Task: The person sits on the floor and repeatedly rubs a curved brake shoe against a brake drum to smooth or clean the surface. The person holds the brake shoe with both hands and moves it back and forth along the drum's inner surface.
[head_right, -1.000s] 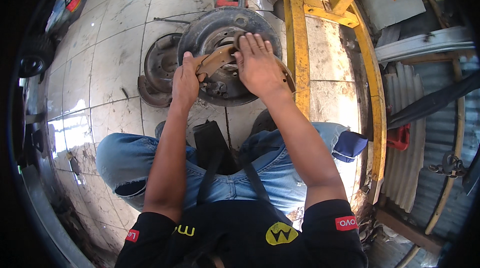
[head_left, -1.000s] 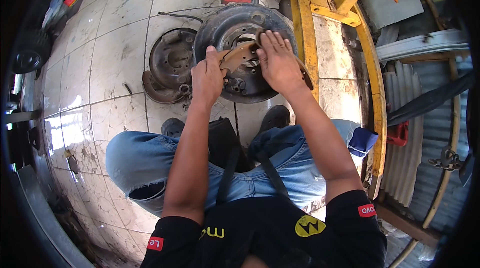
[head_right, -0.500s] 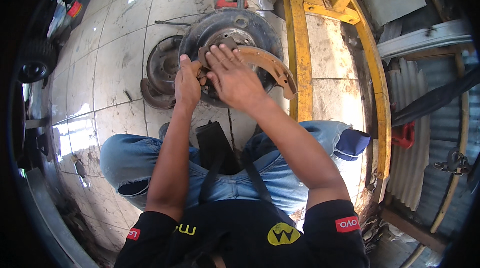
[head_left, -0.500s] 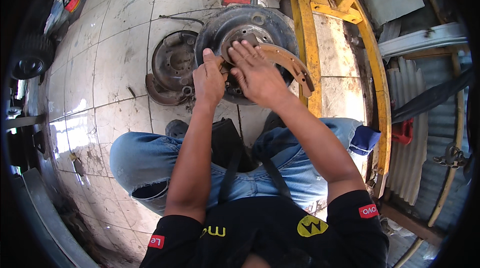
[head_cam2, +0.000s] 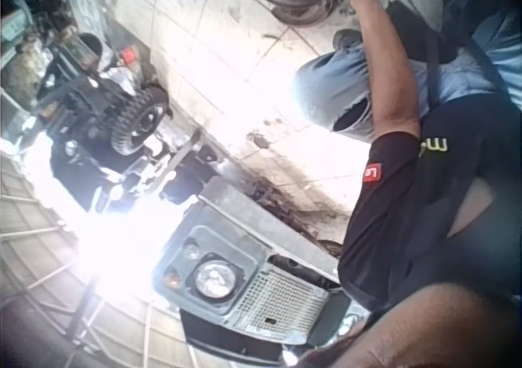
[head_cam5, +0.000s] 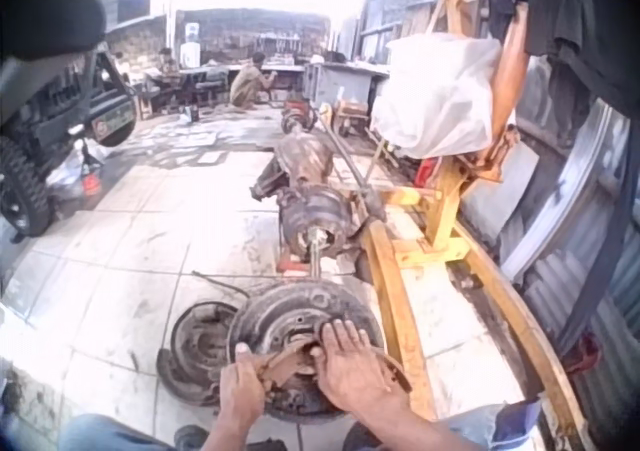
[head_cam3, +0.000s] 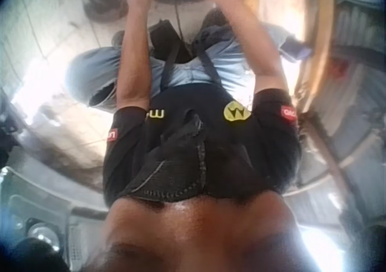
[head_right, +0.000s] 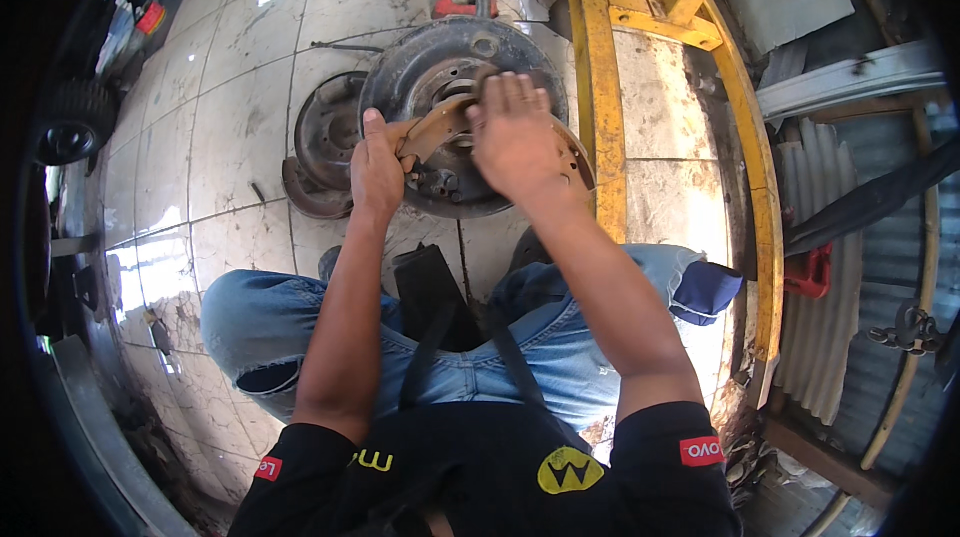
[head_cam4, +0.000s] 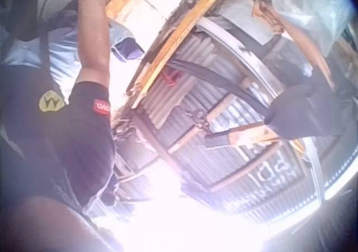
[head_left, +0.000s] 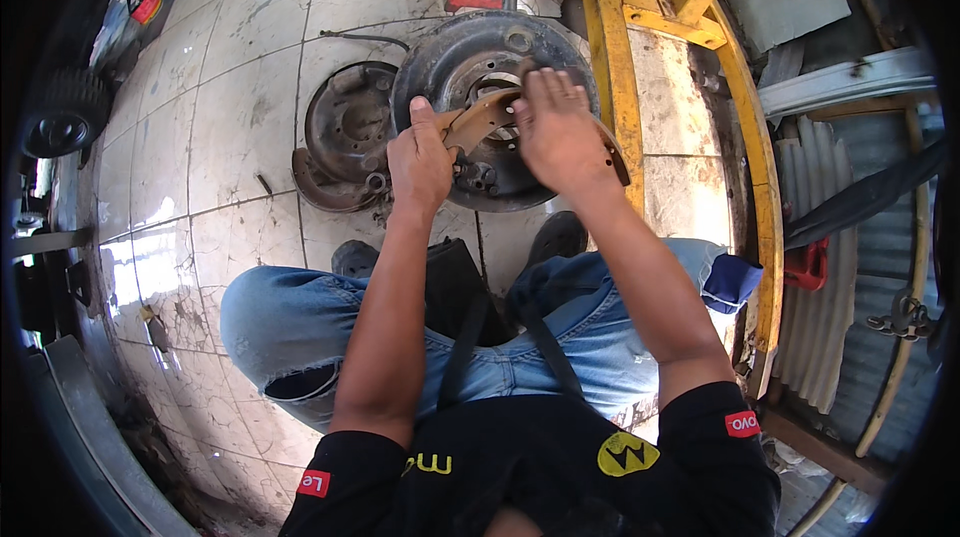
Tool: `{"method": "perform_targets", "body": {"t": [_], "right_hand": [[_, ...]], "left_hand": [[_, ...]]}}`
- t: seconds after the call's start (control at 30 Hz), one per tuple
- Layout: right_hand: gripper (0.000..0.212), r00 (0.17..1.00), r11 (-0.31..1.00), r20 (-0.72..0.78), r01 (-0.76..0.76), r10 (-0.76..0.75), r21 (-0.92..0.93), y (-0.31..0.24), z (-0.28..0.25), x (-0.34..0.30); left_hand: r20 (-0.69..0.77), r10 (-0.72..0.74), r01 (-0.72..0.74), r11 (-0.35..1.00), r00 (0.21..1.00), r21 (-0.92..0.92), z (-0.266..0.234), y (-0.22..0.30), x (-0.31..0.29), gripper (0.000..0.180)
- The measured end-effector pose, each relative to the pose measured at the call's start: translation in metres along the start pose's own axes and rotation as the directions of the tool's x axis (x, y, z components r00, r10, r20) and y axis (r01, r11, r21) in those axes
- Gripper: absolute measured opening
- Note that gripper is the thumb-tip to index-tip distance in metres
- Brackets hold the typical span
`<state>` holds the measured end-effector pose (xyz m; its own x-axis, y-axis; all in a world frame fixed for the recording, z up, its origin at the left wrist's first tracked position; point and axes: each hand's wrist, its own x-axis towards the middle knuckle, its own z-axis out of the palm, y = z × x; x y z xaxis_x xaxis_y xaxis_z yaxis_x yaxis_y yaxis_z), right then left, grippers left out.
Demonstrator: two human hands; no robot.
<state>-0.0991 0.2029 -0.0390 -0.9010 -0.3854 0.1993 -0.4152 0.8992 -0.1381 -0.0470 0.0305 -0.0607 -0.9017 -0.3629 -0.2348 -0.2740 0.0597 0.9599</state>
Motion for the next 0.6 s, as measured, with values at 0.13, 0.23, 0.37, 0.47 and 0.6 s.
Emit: {"method": "perform_targets", "body": {"t": [0.13,0.23,0.37,0.47,0.6], "right_hand": [[0.050,0.958,0.929,-0.018,0.282,-0.286,0.238,-0.023,0.002,-0.010],[0.050,1.000,0.999,-0.023,0.016,-0.015,0.050,0.009,-0.006,0.003],[0.049,0.979,0.972,-0.070,0.200,-0.193,0.124,-0.020,0.001,-0.013],[0.048,0.984,0.968,-0.051,0.178,-0.172,0.178,-0.020,0.000,-0.010],[0.049,0.993,0.993,0.034,-0.108,0.110,-0.056,0.007,-0.006,0.000]], "left_hand": [[-0.061,0.024,-0.023,1.000,0.998,0.013,-0.003,-0.005,0.001,0.078],[-0.053,0.040,-0.041,0.999,0.998,-0.019,-0.001,0.005,-0.002,0.078],[-0.082,0.027,-0.026,1.000,0.996,0.018,0.000,-0.006,0.004,0.077],[-0.069,0.030,-0.031,1.000,0.997,-0.006,-0.001,-0.004,0.003,0.077],[-0.047,0.019,-0.019,1.000,0.999,0.009,0.000,-0.003,0.003,0.078]]}}
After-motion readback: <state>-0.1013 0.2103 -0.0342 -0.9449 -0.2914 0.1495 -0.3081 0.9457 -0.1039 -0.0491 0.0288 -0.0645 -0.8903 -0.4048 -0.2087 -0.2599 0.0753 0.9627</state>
